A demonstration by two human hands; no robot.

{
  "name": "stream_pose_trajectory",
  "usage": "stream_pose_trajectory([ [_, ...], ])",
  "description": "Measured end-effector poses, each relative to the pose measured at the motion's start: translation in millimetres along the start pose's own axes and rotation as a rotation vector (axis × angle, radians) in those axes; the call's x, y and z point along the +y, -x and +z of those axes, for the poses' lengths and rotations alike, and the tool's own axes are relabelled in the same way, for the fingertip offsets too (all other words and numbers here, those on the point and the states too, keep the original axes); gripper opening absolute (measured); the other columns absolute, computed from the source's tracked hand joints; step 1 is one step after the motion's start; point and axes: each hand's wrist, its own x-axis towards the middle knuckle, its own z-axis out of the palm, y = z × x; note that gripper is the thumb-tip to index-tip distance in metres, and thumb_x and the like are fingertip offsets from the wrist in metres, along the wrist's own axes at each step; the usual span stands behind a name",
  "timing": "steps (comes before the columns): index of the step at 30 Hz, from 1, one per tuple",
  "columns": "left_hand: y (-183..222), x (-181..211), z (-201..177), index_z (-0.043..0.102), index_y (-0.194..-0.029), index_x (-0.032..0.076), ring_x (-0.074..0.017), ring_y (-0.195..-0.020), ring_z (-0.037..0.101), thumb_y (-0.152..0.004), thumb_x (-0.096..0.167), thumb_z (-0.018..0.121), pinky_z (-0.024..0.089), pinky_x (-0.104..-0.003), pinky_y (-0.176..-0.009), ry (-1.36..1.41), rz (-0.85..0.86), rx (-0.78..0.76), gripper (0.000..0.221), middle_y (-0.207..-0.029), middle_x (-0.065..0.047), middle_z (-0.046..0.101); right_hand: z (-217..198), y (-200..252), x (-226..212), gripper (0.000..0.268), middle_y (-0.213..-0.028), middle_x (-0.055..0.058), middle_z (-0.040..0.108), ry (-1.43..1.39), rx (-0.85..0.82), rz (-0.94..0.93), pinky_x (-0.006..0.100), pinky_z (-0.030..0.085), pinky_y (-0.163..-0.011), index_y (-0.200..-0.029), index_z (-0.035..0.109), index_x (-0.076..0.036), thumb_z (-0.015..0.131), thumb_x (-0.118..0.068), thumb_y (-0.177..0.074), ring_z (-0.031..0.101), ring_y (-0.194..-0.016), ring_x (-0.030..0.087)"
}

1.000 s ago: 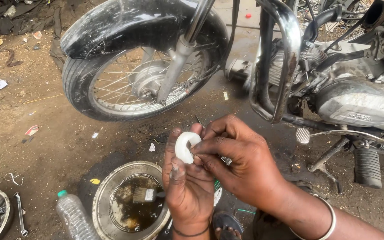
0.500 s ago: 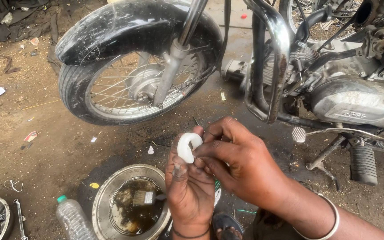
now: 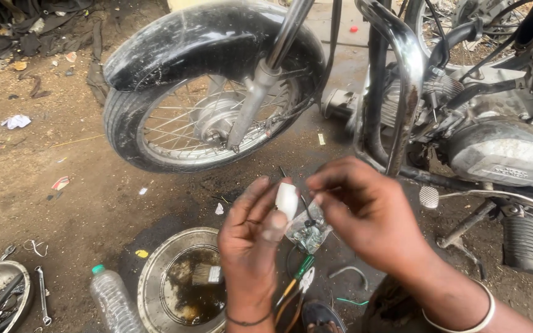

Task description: Inspecting and disassembling a motorcycle carburetor for repair.

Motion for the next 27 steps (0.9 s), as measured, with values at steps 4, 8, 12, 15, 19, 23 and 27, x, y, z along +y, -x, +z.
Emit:
stream_pose_trajectory([
  [4, -1, 28, 10, 0.047, -0.143, -0.008, -0.03, -0.113, 0.077, -0.089, 0.014, 0.081, 0.067, -0.039, -0.095, -0.711, 0.199, -0.114, 0.068, -0.128, -0.024, 0.074, -9, -8, 4, 0.05, -0.12, 0.015, 0.069, -0.328, -0.082, 0.227, 0.037, 0.059, -0.098, -0.128, 0.062, 0.004, 0.055, 0.017, -0.08, 0.069, -0.112, 0.024],
  [8, -1, 48, 9, 0.037, -0.15, -0.008, -0.0269, -0.107, 0.079, -0.085, 0.022, 0.083, 0.062, -0.036, -0.087, -1.109, 0.206, -0.316, 0.085, -0.123, -0.021, 0.074, -9, -4, -15, 0.073, -0.137, 0.015, 0.064, -0.07, -0.371, 0.181, 0.038, 0.052, -0.101, -0.142, 0.05, -0.004, 0.062, 0.014, -0.073, 0.063, -0.125, 0.026],
  [12, 0, 68, 15, 0.027, -0.158, -0.001, -0.0281, -0.1, 0.08, -0.082, 0.022, 0.082, 0.065, -0.036, -0.082, -1.209, -0.033, -0.393, 0.096, -0.119, -0.019, 0.075, -8, 7, -23, 0.072, -0.144, 0.02, 0.058, 0.355, -0.457, -0.201, 0.039, 0.052, -0.101, -0.146, 0.051, -0.002, 0.08, -0.006, -0.08, 0.061, -0.128, 0.035],
  [15, 3, 64, 4, 0.024, -0.161, 0.001, -0.029, -0.105, 0.081, -0.084, 0.02, 0.079, 0.065, -0.037, -0.087, -1.149, -0.042, -0.437, 0.097, -0.124, -0.021, 0.077, -5, 5, -30, 0.061, -0.138, 0.016, 0.063, 0.392, -0.438, -0.14, 0.037, 0.059, -0.094, -0.138, 0.059, -0.006, 0.08, -0.011, -0.081, 0.07, -0.118, 0.033],
  [19, 1, 66, -1, 0.018, -0.163, -0.001, -0.0379, -0.123, 0.068, -0.081, 0.016, 0.082, 0.06, -0.041, -0.097, -1.096, -0.093, -0.438, 0.105, -0.127, -0.035, 0.066, 1, 6, -28, 0.058, -0.129, 0.013, 0.068, 0.449, -0.484, -0.148, 0.037, 0.062, -0.085, -0.134, 0.064, -0.008, 0.08, -0.014, -0.078, 0.075, -0.106, 0.031],
  [23, 0, 66, -6, 0.007, -0.162, 0.003, -0.0289, -0.118, 0.072, -0.076, 0.01, 0.086, 0.064, -0.034, -0.088, -0.957, -0.196, -0.368, 0.117, -0.13, -0.032, 0.068, 6, 6, -26, 0.052, -0.129, 0.014, 0.067, 0.479, -0.452, -0.129, 0.038, 0.064, -0.079, -0.127, 0.067, -0.008, 0.081, -0.014, -0.078, 0.077, -0.096, 0.032],
  [27, 2, 59, -14, -0.011, -0.164, 0.005, -0.0223, -0.114, 0.071, -0.082, -0.002, 0.078, 0.058, -0.03, -0.095, -0.695, -0.247, -0.336, 0.121, -0.141, -0.027, 0.066, 11, 4, -15, 0.056, -0.128, 0.017, 0.067, 0.446, -0.424, -0.218, 0.04, 0.062, -0.082, -0.13, 0.066, -0.004, 0.082, -0.011, -0.076, 0.074, -0.1, 0.036],
])
